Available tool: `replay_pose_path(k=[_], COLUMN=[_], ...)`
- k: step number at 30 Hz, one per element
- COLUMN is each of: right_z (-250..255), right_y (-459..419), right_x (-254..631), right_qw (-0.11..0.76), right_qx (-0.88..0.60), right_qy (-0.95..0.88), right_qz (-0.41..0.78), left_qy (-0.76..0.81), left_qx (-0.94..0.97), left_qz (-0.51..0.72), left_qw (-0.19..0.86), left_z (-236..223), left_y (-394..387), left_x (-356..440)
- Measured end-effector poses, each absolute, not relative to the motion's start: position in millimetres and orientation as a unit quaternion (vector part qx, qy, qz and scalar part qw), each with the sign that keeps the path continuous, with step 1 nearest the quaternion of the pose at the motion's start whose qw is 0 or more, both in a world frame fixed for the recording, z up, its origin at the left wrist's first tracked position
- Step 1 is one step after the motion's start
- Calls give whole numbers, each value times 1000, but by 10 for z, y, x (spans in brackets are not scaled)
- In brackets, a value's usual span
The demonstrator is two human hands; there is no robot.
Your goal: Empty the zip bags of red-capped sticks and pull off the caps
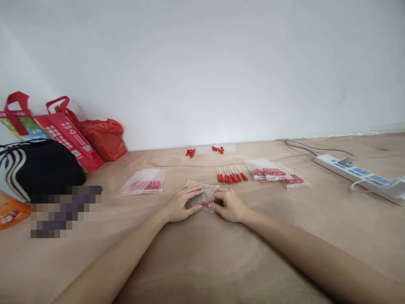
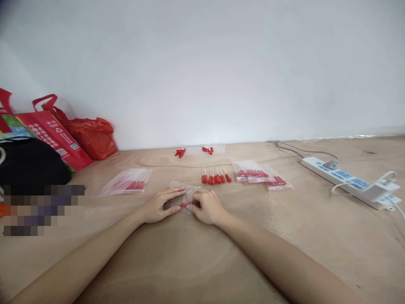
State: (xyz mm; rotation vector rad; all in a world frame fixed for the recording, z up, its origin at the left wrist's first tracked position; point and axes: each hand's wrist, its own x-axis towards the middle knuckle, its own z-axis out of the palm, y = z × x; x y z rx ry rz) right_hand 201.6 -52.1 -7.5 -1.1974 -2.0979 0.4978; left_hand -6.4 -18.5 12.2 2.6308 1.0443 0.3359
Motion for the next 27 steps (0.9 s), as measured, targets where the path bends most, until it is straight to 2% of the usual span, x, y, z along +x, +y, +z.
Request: replay_pose_path(k=[4, 8, 11, 14, 16, 21, 27], right_z=[-76, -27, 15, 4, -42, -175, -225], right_y=[-553, -486, -357, -224, -161, -79, -20], right_x=[2081, 2276, 2469, 2651, 2739, 2764, 2628], right_qw=[412, 555, 647, 709, 698, 497, 395], right_qx=[-462, -464, -440, -430, -435, -471, -463], right_qy=[-738, -607, -530, -500, -539, -728, -793], right_qz=[267, 329, 327, 250, 183, 22, -7], left_qy=[363, 371, 371, 359, 353, 371, 378], left_qx=[912, 912, 916, 923, 927, 922, 902], left_qz=[116, 98, 67, 34, 15, 25, 173], left_qw=[150, 144, 137, 132, 128, 107, 115], left_z=[123, 136, 159, 183, 192, 175, 146], left_y=[-185, -190, -200, -210, -218, -252, -288], left_x=[-68, -69, -65, -65, -67, -39, 227])
